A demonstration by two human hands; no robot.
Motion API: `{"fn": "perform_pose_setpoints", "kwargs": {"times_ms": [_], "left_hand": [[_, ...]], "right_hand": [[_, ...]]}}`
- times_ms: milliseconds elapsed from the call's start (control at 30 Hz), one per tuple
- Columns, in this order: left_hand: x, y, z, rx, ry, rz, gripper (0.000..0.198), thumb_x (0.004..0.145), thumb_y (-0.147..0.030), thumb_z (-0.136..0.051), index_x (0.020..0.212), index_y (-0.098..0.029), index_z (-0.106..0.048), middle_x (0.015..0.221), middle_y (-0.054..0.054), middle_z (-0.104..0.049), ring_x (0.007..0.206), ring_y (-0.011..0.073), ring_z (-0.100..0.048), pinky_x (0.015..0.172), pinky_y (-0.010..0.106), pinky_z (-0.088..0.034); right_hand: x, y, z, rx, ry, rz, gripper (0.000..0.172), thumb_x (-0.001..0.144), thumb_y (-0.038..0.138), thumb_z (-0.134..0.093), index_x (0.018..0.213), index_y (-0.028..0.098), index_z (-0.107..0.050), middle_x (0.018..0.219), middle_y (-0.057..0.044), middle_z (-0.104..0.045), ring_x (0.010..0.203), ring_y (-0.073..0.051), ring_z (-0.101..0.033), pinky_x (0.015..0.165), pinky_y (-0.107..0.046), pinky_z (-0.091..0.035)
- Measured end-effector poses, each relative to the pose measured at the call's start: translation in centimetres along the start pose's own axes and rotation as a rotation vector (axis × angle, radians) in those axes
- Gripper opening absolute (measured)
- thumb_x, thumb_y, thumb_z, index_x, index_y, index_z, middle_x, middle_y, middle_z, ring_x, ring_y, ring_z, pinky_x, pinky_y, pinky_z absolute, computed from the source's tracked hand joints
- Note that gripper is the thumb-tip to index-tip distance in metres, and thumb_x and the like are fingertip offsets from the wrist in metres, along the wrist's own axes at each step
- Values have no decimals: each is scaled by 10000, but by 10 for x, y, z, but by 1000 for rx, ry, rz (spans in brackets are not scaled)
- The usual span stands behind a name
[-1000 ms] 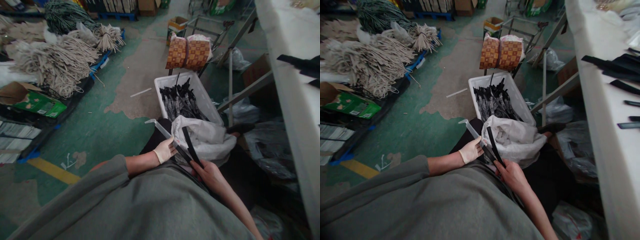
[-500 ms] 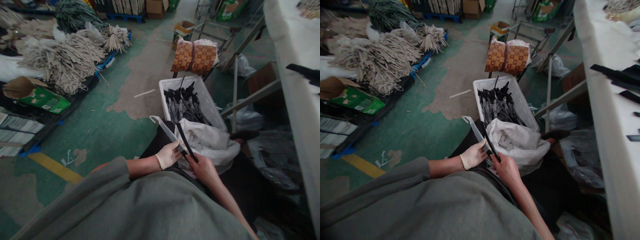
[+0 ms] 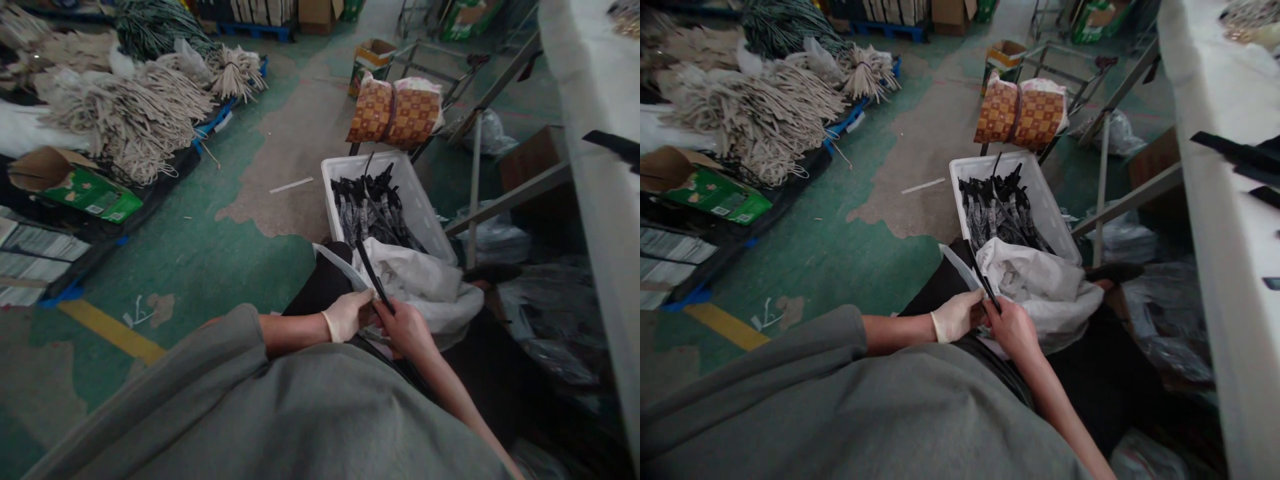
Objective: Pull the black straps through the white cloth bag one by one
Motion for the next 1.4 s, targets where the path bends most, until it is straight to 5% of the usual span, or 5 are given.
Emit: {"fn": "perform_pose_setpoints", "kwargs": {"times_ms": [200, 700, 967, 1133, 1400], "left_hand": [[-1, -14, 2, -61, -66, -115, 259, 761, -384, -763, 852, -157, -677, 904, 51, -694, 825, 137, -636, 760, 241, -459], [3, 5, -1, 90, 55, 3, 323, 705, -399, -801, 857, -133, -699, 912, 80, -707, 782, 152, -634, 754, 264, -458], [5, -19, -2, 0, -13, -16, 165, 877, -308, -645, 901, -154, -698, 938, 48, -720, 788, 114, -647, 703, 221, -463], [6, -22, -2, -53, -13, 87, 180, 914, -303, -599, 937, -144, -680, 920, 54, -723, 744, 111, -665, 684, 221, -504], [-9, -19, -11, -33, 65, 232, 170, 915, -269, -595, 934, -117, -670, 792, 50, -708, 565, 105, -630, 510, 202, -480]], "right_hand": [[-15, -5, 8, 55, 95, -31, 438, 904, 515, -395, 642, 206, -564, 513, -31, -631, 494, -186, -613, 546, -284, -432], [-29, -20, 9, 83, 25, -46, 428, 881, 520, -425, 655, 201, -597, 515, -35, -632, 487, -192, -612, 510, -283, -449], [-60, -27, 18, 232, -115, 54, 497, 881, 492, -498, 1238, 175, -638, 762, -44, -742, 521, -172, -646, 554, -284, -527], [-85, -42, 16, 244, -188, 237, 443, 781, 419, -680, 1156, 183, -691, 934, -77, -763, 801, -236, -718, 748, -322, -579], [-75, -40, 19, 112, -431, 449, 191, 844, 329, -595, 882, 274, -773, 969, -68, -743, 812, -228, -709, 743, -322, -563]]}}
Point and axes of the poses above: each hand's wrist, its own x-axis towards the middle knuckle, its own z-axis out of the back of the hand, y = z × x, the point moved 2 cm from there along x, towards the middle knuckle
